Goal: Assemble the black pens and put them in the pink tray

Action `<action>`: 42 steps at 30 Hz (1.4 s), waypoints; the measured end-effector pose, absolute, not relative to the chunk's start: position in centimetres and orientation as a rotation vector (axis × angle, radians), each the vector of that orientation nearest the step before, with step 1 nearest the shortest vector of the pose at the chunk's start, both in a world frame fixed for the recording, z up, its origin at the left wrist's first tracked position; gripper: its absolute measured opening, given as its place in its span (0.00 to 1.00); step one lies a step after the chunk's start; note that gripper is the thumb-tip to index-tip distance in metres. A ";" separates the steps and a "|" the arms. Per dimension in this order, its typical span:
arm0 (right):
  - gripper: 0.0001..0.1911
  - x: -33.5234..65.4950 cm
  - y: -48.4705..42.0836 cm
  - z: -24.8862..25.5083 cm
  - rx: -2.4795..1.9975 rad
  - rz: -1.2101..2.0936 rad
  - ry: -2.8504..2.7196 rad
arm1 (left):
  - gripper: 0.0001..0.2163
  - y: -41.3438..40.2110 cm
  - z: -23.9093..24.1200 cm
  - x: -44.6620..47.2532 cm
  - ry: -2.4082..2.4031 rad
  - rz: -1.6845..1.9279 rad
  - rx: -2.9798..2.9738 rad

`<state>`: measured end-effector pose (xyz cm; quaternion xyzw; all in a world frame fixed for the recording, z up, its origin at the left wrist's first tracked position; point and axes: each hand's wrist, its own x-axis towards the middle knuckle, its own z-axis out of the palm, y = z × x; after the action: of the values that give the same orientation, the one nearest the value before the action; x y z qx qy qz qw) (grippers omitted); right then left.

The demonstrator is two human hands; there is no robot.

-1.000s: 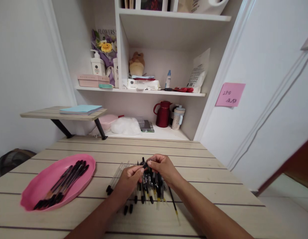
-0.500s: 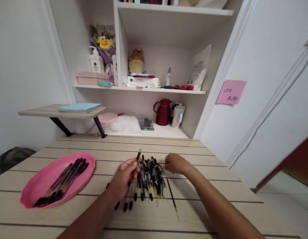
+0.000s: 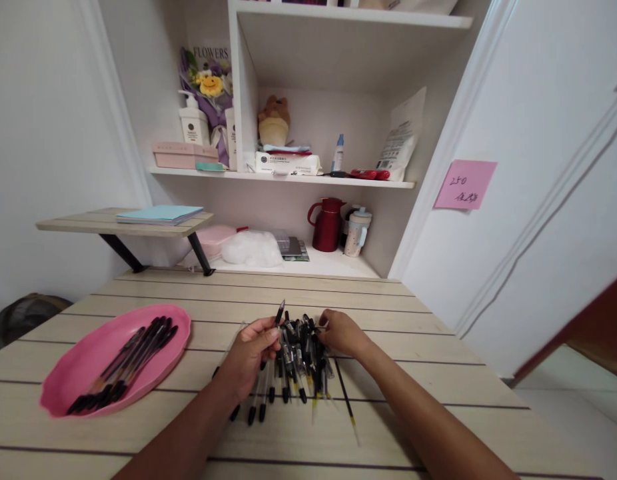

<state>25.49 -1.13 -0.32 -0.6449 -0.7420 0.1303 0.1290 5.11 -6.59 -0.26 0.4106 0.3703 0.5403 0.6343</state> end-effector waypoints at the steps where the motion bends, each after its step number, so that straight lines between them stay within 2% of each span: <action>1: 0.16 25.5 -1.1 -0.5 -1.877 0.382 -2.161 | 0.14 -6.6 -0.3 5.1 0.849 1.234 0.936; 15: 0.19 25.7 -1.0 -0.9 -1.939 0.305 -2.070 | 0.16 -6.9 -0.4 5.2 0.896 1.117 1.019; 21: 0.06 26.5 -0.8 -0.6 -1.890 0.364 -2.076 | 0.16 -7.0 -0.5 5.2 0.872 1.091 1.047; 26: 0.06 26.7 -0.3 -0.4 -1.835 0.378 -2.019 | 0.16 -7.2 -0.3 5.3 0.881 1.053 1.038; 31: 0.02 26.5 0.1 -0.2 -1.560 0.768 -1.718 | 0.17 -7.3 -0.2 5.5 0.865 1.012 1.031; 42: 0.07 25.9 -0.9 1.2 -1.206 1.245 -1.327 | 0.16 -7.3 -0.3 5.5 0.837 0.963 1.030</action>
<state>25.87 -0.92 1.19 -0.4902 -0.5392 0.5062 0.4612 5.53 -7.29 -0.31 0.4591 0.3733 0.4293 0.6823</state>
